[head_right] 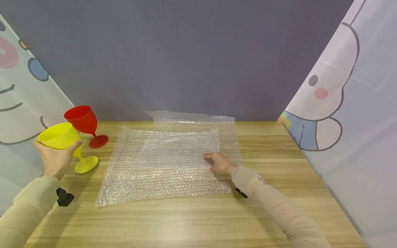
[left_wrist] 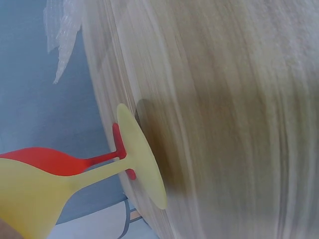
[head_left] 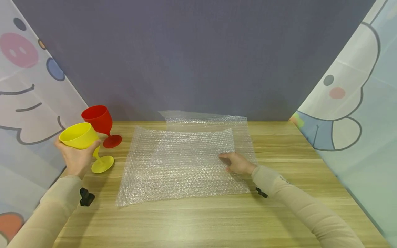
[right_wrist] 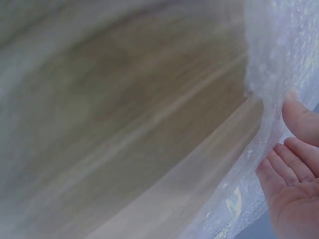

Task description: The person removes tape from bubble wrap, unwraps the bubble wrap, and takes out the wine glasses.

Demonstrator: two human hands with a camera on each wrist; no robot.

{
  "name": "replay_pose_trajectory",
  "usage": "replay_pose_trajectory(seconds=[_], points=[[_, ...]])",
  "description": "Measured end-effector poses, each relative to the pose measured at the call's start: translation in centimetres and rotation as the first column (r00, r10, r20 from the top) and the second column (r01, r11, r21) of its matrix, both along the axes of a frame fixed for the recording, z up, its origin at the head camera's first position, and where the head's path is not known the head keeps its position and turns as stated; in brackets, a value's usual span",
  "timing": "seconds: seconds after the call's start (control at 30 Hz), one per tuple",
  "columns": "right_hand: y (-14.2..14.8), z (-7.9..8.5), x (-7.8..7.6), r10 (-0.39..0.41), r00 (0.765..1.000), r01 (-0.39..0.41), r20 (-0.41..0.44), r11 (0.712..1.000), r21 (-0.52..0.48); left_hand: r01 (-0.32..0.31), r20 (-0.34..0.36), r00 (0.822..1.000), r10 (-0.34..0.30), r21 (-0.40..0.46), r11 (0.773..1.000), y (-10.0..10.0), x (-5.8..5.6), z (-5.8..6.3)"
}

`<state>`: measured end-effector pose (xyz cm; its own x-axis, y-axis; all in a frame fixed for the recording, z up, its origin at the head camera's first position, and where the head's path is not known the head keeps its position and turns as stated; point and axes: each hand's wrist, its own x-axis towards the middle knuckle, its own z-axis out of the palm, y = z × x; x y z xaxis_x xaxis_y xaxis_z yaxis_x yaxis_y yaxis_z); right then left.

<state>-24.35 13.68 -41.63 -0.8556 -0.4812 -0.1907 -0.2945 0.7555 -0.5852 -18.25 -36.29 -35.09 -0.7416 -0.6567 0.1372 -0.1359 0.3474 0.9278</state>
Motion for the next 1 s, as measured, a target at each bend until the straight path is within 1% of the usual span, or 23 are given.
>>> replay_pose_trajectory(seconds=[0.13,0.4,0.63,0.77,0.9,1.0], points=[[-0.01,0.07,0.09,-0.007,1.000,0.007,0.007,1.000,-0.008,-0.001,0.031,1.000,0.001,0.002,1.000,-0.03,0.01,-0.06],[-0.02,0.12,0.05,0.003,1.000,-0.003,0.001,1.000,-0.001,-0.001,0.103,0.995,-0.003,0.034,0.999,-0.02,-0.02,-0.29],[0.01,0.06,0.16,0.014,1.000,-0.014,-0.001,1.000,-0.018,0.000,0.119,0.993,-0.006,0.047,0.999,-0.07,0.02,-0.50],[0.02,0.02,0.17,0.029,0.999,-0.030,-0.021,0.999,-0.011,0.003,0.114,0.993,-0.008,0.052,0.999,-0.10,0.11,-0.61],[0.15,-0.07,0.07,0.031,0.999,-0.031,-0.019,0.999,-0.013,0.010,0.073,0.997,-0.013,0.038,0.999,-0.05,0.05,-0.71],[0.22,-0.04,-0.01,0.027,1.000,-0.027,-0.011,0.999,-0.018,0.016,0.055,0.998,-0.018,0.026,1.000,0.06,0.01,-0.82]])
